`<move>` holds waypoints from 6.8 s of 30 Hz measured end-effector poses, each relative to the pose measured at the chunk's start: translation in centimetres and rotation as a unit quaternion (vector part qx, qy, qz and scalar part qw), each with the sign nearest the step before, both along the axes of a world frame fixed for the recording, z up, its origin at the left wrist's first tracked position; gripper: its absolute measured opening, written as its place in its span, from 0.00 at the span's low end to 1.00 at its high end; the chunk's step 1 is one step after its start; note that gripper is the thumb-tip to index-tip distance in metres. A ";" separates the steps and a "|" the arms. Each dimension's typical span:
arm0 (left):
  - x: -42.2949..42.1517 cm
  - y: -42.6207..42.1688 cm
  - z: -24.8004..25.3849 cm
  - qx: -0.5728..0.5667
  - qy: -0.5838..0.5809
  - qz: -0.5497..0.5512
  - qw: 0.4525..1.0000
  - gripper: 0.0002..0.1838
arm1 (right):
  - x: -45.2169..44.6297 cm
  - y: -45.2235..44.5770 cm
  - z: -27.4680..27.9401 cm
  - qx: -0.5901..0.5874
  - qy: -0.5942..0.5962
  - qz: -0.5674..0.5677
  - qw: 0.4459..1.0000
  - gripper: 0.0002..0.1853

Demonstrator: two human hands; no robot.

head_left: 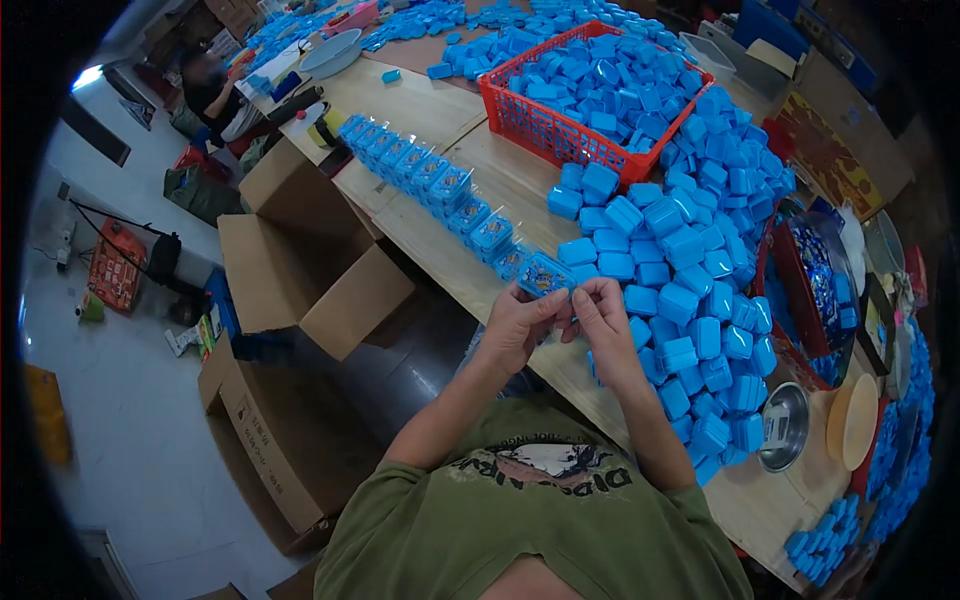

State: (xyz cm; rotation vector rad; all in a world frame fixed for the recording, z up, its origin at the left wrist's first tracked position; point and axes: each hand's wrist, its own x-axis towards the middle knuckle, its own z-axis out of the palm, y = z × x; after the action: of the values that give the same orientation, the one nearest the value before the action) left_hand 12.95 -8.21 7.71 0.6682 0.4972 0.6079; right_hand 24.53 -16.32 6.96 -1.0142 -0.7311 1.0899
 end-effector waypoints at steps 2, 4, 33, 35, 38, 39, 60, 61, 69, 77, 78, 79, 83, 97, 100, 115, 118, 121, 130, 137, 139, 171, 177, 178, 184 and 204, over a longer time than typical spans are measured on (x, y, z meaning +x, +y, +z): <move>-0.3 0.7 -1.0 0.007 0.026 -0.003 1.000 0.13 | 0.5 0.0 0.2 -0.007 -0.001 0.012 1.000 0.13; -1.1 1.4 -0.8 -0.021 0.064 -0.031 0.997 0.17 | 0.9 -0.2 0.9 -0.015 -0.293 -0.065 0.954 0.23; -11.7 5.8 -3.9 -0.034 0.088 -0.088 0.992 0.26 | -3.0 18.1 -1.6 0.031 -0.520 -0.169 0.837 0.59; -12.2 5.7 -4.2 -0.037 0.094 -0.070 0.992 0.25 | -3.7 18.9 -1.8 0.005 -0.557 -0.188 0.809 0.59; -12.7 5.7 -4.8 -0.040 0.108 -0.061 0.991 0.26 | -4.4 19.2 -1.7 -0.019 -0.541 -0.161 0.825 0.58; -12.7 5.7 -4.8 -0.042 0.108 -0.054 0.992 0.25 | -4.6 19.4 -1.8 -0.019 -0.541 -0.161 0.826 0.58; -4.5 3.4 -8.1 0.630 0.491 0.082 0.597 0.25 | -0.8 7.2 2.9 0.018 -0.636 -0.170 0.753 0.40; -4.6 3.4 -8.5 0.617 0.486 0.085 0.613 0.25 | -0.6 6.5 3.0 0.011 -0.633 -0.165 0.756 0.40; -4.1 2.7 -8.7 0.546 0.456 0.114 0.694 0.23 | 0.7 3.8 2.3 -0.026 -0.603 -0.151 0.783 0.38; -4.5 2.5 -8.3 0.460 0.437 0.161 0.756 0.18 | 1.7 1.9 1.1 -0.008 -0.604 -0.163 0.780 0.32; -4.5 2.5 -8.4 0.459 0.438 0.161 0.756 0.18 | 1.8 1.7 0.9 -0.009 -0.603 -0.161 0.781 0.32; -4.5 2.5 -8.5 0.478 0.427 0.172 0.748 0.14 | 1.9 1.6 0.7 -0.007 -0.604 -0.158 0.781 0.31; -4.6 2.6 -8.4 0.578 0.421 0.180 0.676 0.05 | 2.2 1.3 0.4 -0.019 -0.615 -0.142 0.775 0.28; -3.6 2.2 -8.8 0.666 0.463 0.175 0.559 0.22 | 1.8 2.7 -1.3 -0.028 -0.705 -0.014 0.709 0.18; -4.0 1.5 -8.8 0.676 0.466 0.147 0.552 0.26 | 1.5 3.2 -1.7 -0.034 -0.730 0.016 0.682 0.18; -4.1 0.4 -8.9 0.684 0.380 0.073 0.619 0.22 | 1.8 3.3 -0.9 -0.013 -0.713 -0.012 0.701 0.19; -3.0 1.7 -8.7 0.691 0.406 0.085 0.592 0.20 | 1.9 3.1 -0.7 0.001 -0.700 -0.025 0.713 0.18; -2.6 2.7 -9.6 0.701 0.420 0.047 0.575 0.17 | 1.3 2.0 2.4 0.058 -0.610 -0.013 0.790 0.16; -2.2 2.7 -8.2 0.696 0.426 -0.003 0.578 0.16 | 0.9 -5.2 15.4 0.556 -0.139 0.285 0.769 0.15; -1.9 2.7 -8.4 0.676 0.419 0.000 0.606 0.15 | 1.2 -5.5 16.4 0.560 -0.190 0.282 0.755 0.15; -1.7 2.5 -7.9 0.681 0.418 -0.006 0.602 0.14 | 1.3 -5.9 16.7 0.557 -0.208 0.275 0.755 0.15; -3.4 2.6 -5.3 0.229 0.170 0.259 0.923 0.08 | -0.5 -7.5 13.7 0.492 -0.243 0.267 0.792 0.16; -1.9 1.2 -2.8 0.143 0.105 0.258 0.950 0.09 | -0.5 0.0 3.3 -0.026 -0.330 -0.187 0.925 0.16; -1.8 0.9 -2.7 0.155 0.092 0.246 0.952 0.09 | -0.2 0.5 2.3 -0.024 -0.330 -0.188 0.925 0.16; -1.3 -0.3 -1.1 0.164 0.090 0.201 0.962 0.08 | 0.7 1.2 0.3 -0.072 -0.099 0.010 0.992 0.10; -2.1 0.5 -3.0 0.188 0.086 0.226 0.952 0.11 | 0.1 0.1 1.9 0.028 -0.328 -0.158 0.931 0.10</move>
State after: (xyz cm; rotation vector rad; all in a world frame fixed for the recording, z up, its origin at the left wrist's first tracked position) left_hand 10.90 -7.73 4.70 0.9851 0.7143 1.1004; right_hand 24.59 -16.26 8.85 -1.4105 -1.0763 0.4329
